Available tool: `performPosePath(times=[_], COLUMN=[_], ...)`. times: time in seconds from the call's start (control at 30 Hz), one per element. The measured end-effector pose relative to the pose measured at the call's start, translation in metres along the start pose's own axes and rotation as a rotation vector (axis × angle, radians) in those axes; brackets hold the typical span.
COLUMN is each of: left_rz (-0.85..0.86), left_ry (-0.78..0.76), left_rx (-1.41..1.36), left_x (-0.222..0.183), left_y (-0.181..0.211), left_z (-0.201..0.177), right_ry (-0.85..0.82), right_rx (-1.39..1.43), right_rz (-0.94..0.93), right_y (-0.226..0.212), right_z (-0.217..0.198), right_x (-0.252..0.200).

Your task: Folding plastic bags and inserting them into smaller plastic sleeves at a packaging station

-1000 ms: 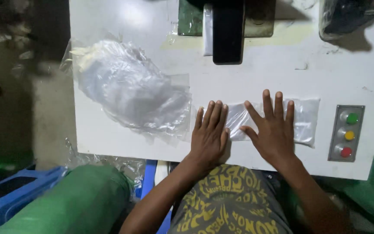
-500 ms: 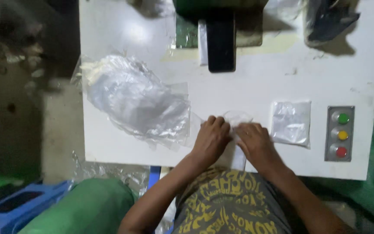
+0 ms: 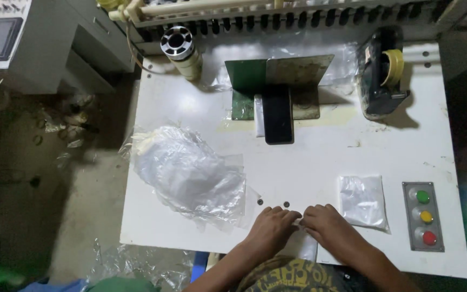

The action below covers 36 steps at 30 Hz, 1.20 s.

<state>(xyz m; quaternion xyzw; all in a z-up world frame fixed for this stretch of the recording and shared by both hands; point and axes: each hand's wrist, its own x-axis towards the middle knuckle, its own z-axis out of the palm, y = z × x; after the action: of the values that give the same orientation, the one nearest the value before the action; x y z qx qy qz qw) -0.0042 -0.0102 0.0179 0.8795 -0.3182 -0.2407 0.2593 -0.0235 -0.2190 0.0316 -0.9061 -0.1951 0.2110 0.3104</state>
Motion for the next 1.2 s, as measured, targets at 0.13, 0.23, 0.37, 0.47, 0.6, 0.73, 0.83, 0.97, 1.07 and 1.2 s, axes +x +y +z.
performPosePath(times=[0.13,0.23,0.37,0.47,0.6,0.73,0.83,0.97,1.07,1.2], left_rz=[0.186,0.171,0.228,0.263,0.287,0.181,0.074,-0.04,0.421,0.408], left_ry=[0.322,0.337,0.41,0.303,0.279,0.242,0.097,0.248,0.578,0.44], left_rx=[0.016,0.039,0.164,0.127,0.086,-0.002,-0.277,-0.502,-0.065,0.118], left_x=[-0.006,-0.001,-0.004,-0.004,0.005,0.011,0.001,-0.008,0.007,0.013], left_y=[-0.003,-0.009,-0.003,-0.015,-0.013,-0.001,0.008,0.03,0.008,-0.007], left_z=[0.018,0.022,0.014,0.026,0.019,-0.035,-0.099,-0.143,-0.102,-0.039], right_ry=[-0.015,0.027,0.004,-0.022,-0.111,0.0,0.157,0.565,1.02,0.949], right_rx=[-0.089,0.068,-0.201,-0.097,0.21,0.259,0.227,0.476,0.275,-0.063], right_rz=[-0.017,0.002,-0.083,-0.076,0.274,0.447,0.228,0.374,0.288,0.476], right_y=[0.019,0.013,0.024,0.046,-0.036,-0.03,-0.019,-0.001,0.096,0.201], right_z=[0.02,0.011,0.022,0.041,-0.027,-0.043,-0.082,-0.171,-0.207,-0.218], right_x=[0.004,0.007,0.015,0.022,0.015,0.028,0.023,0.029,0.051,0.096])
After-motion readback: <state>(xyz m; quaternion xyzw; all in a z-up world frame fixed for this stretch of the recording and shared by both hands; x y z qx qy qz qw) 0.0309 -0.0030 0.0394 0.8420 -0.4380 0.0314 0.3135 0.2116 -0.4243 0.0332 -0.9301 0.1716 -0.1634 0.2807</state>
